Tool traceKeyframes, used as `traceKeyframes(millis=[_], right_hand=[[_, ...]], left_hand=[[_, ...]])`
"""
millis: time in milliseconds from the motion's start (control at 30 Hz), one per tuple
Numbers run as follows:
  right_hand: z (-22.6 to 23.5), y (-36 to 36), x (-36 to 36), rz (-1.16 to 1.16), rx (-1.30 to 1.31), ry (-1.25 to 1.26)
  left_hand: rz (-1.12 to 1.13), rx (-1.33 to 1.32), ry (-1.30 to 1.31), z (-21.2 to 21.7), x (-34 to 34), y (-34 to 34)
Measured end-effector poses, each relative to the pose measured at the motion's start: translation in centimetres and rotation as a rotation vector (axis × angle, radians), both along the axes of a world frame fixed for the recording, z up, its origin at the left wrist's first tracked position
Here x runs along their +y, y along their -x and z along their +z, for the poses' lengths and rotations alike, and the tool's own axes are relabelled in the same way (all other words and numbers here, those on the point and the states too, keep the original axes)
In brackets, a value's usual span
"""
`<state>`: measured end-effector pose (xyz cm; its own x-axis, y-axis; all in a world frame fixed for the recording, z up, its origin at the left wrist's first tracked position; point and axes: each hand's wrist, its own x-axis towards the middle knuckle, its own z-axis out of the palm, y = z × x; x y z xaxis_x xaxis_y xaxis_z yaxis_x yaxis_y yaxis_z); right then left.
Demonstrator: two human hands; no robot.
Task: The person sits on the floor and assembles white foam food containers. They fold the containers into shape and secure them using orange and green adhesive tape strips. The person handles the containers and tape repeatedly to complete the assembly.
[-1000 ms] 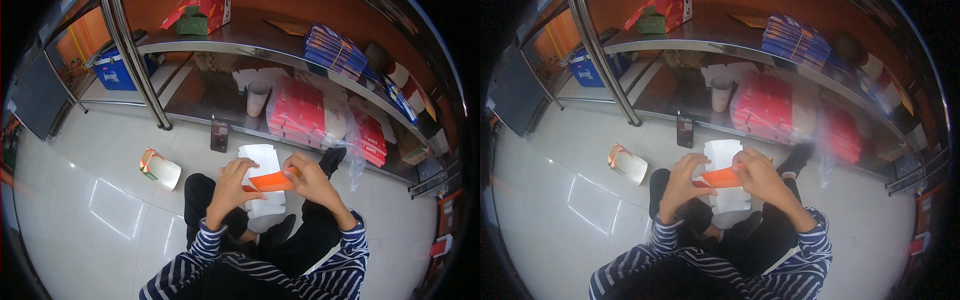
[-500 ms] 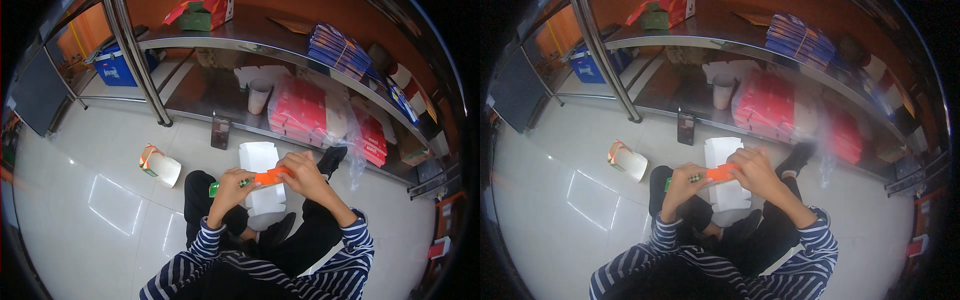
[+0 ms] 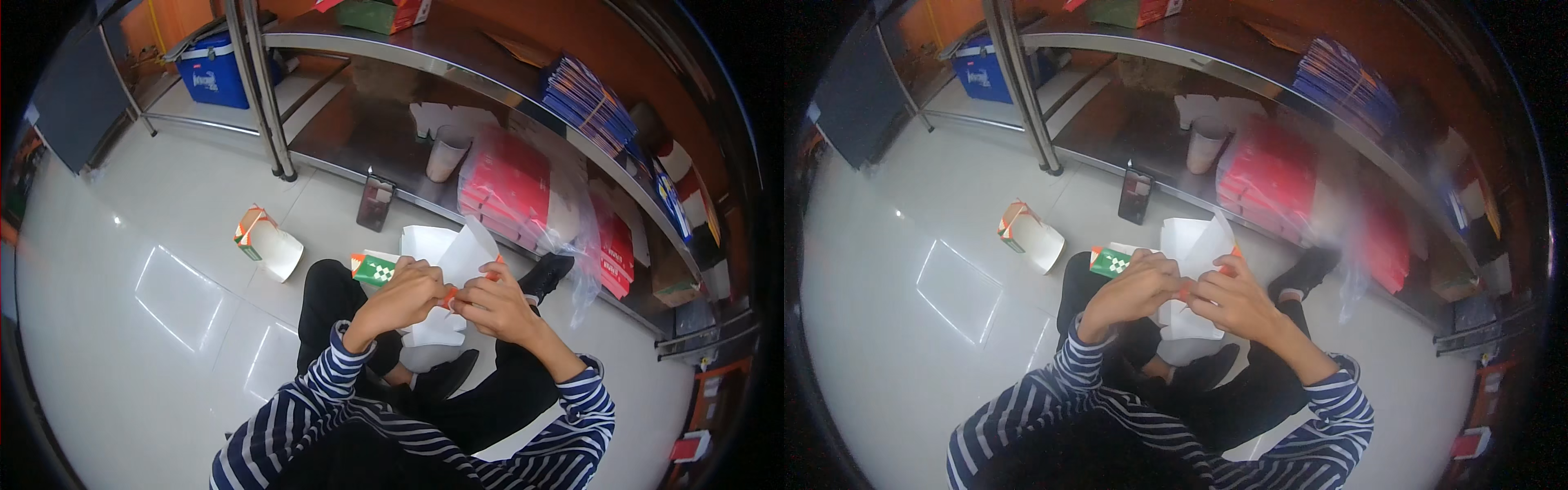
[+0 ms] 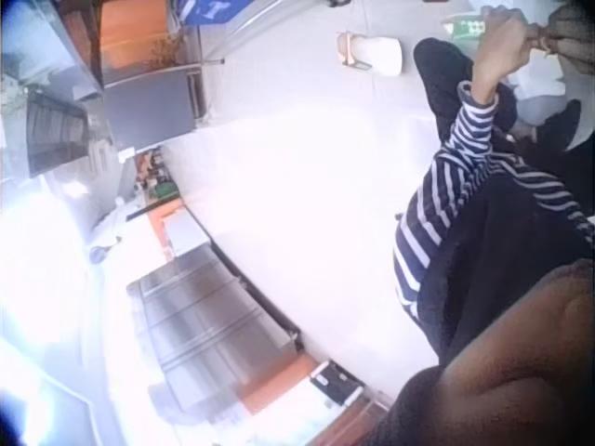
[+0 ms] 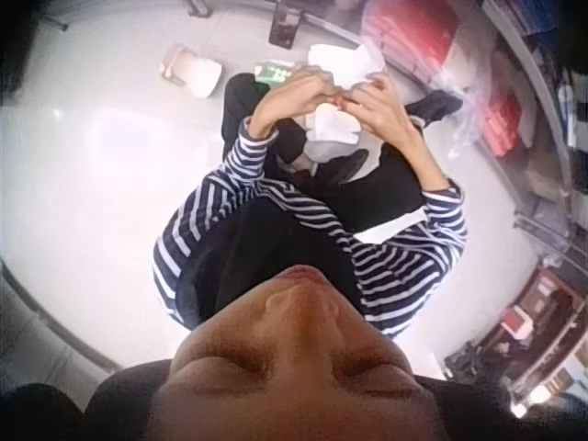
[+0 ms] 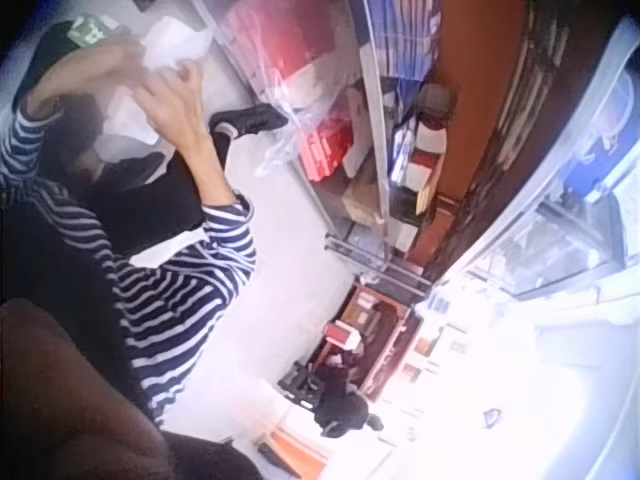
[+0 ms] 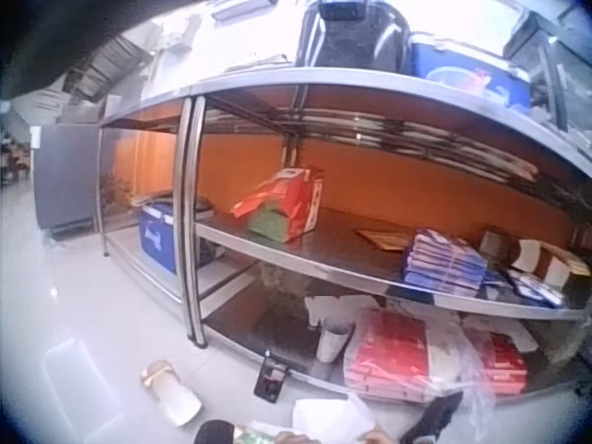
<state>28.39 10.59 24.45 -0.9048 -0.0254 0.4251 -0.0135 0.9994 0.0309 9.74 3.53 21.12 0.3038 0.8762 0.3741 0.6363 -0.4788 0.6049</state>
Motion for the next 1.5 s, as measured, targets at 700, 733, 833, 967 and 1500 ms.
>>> traceKeyframes(millis=[700, 733, 833, 967, 1500], right_hand=[[-0.3, 0.4, 0.0, -0.108, 0.022, 0.100], [-0.3, 0.5, -0.1, -0.121, -0.009, 0.125], [-0.5, 0.4, 0.0, -0.167, -0.082, 0.166], [-1.1, 0.4, 0.3, -0.313, -0.076, 0.278], [0.2, -1.1, 2.8, -0.684, 0.368, 0.495]], left_hand=[[-0.070, -0.064, 0.008, -1.7, 1.2, 0.1], [-0.075, -0.047, 0.017, -1.8, 1.2, 0.1], [-0.028, 0.039, 0.013, -2.0, 1.2, -0.9], [-0.074, -0.017, 0.028, -1.8, 1.2, -0.9], [0.161, -0.262, 0.270, -3.8, 1.0, 1.6]])
